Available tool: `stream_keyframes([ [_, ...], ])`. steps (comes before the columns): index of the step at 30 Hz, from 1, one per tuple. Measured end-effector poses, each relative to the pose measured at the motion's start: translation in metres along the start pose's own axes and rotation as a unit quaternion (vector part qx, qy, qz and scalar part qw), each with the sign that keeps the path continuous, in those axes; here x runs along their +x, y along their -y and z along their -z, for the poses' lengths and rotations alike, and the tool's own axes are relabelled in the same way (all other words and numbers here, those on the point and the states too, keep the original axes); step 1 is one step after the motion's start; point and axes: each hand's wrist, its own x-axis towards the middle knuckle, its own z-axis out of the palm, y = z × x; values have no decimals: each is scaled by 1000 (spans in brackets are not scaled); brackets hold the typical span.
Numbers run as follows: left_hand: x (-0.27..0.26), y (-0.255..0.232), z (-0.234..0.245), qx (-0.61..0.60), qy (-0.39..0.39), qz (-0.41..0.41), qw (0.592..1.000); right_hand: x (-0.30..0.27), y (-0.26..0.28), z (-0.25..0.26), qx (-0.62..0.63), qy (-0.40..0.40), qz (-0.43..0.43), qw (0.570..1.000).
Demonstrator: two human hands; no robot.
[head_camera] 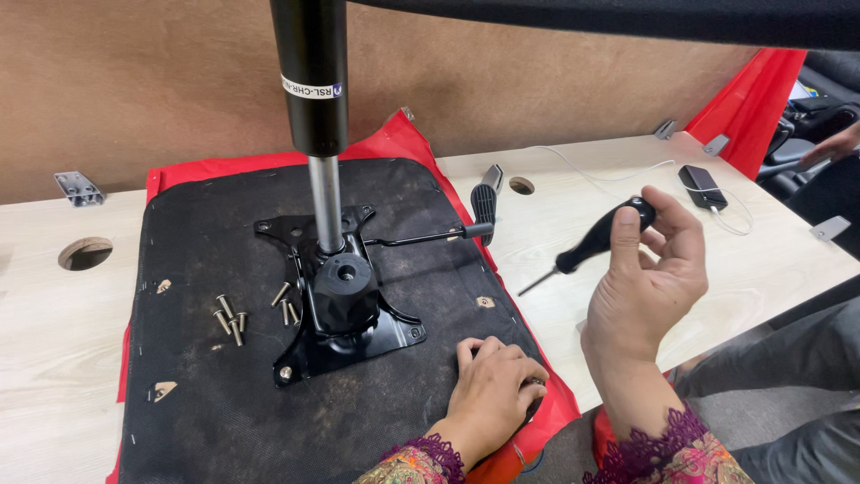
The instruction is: The person uses a screwdriver to tighten multiple screws into the underside of an office chair seat, securing the seat to its central gas-lift mechanism. The person works methodically around the seat base, inserting and tightening each screw.
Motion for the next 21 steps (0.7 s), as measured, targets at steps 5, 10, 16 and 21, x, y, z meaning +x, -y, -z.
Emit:
stream_keyframes([
  [5,1,0,-5,5,-6,16,1000,-10,-25,-8,28,27,-92,995],
  [10,3,1,-6,18,-9,3,1000,-29,-51,-12,28,59,-183,981],
  [16,9,1,-5,36,18,4,999,-42,-74,-12,-10,146,-300,942],
  [21,9,0,-8,19,27,27,999,-48,-87,-12,-170,253,-327,894],
])
